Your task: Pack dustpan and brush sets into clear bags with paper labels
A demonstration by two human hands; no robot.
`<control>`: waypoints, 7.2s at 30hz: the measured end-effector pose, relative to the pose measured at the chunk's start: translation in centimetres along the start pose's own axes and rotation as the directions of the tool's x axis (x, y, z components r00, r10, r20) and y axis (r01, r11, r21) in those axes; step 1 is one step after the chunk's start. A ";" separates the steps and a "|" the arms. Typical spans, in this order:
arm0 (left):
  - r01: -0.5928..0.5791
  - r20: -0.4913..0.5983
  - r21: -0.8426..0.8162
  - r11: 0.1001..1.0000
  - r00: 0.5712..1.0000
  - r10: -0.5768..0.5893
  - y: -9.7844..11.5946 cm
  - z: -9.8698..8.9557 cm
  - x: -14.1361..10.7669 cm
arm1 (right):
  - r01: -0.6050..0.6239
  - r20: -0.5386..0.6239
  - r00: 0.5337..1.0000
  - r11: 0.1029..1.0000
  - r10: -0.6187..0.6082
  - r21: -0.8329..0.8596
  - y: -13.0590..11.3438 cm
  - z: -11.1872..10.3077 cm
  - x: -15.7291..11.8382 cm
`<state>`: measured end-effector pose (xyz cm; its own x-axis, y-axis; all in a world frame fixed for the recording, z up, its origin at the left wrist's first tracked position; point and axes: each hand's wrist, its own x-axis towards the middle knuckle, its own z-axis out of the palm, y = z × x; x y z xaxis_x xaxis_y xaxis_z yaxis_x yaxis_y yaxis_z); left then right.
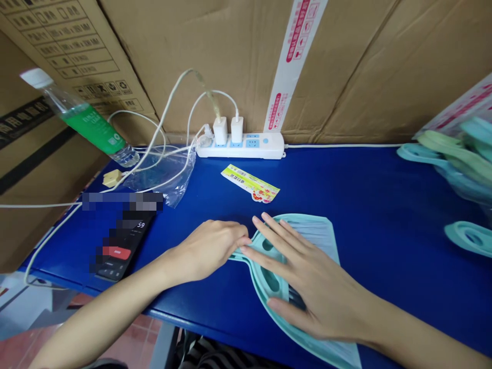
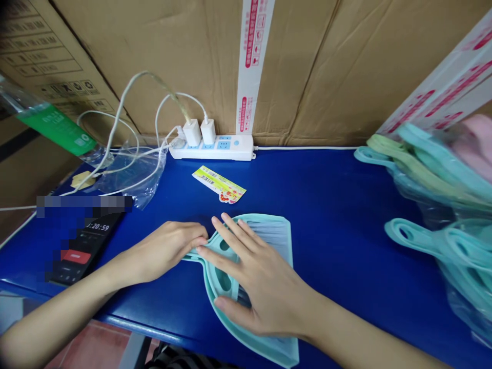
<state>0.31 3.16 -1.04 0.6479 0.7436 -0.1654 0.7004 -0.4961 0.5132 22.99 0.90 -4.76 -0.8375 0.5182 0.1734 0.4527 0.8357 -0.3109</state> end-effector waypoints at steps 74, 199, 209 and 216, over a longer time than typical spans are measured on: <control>0.109 0.143 0.453 0.885 0.971 -0.193 1.5 -1.2 -0.9 | -0.160 -0.060 0.987 0.963 0.150 -0.215 1.2 -0.3 -6.2; 0.177 -0.086 0.088 0.980 0.982 -0.169 0.1 -1.7 0.4 | -0.517 -0.134 0.782 0.753 0.609 0.407 2.2 -2.8 -4.2; 0.181 -0.137 0.009 0.983 0.974 -0.178 0.5 -1.6 0.1 | -0.319 0.165 0.829 0.210 0.534 0.924 2.4 -1.8 -2.9; 0.392 -0.406 0.379 0.838 0.884 -0.231 -0.4 -1.9 0.4 | -0.300 0.096 0.819 0.280 0.566 0.912 2.8 -2.2 -2.8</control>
<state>-0.28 4.46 0.29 0.2900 0.9539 0.0768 0.9547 -0.2939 0.0465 27.32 2.18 -4.06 -0.4592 0.8798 -0.1232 0.0993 -0.0870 -0.9912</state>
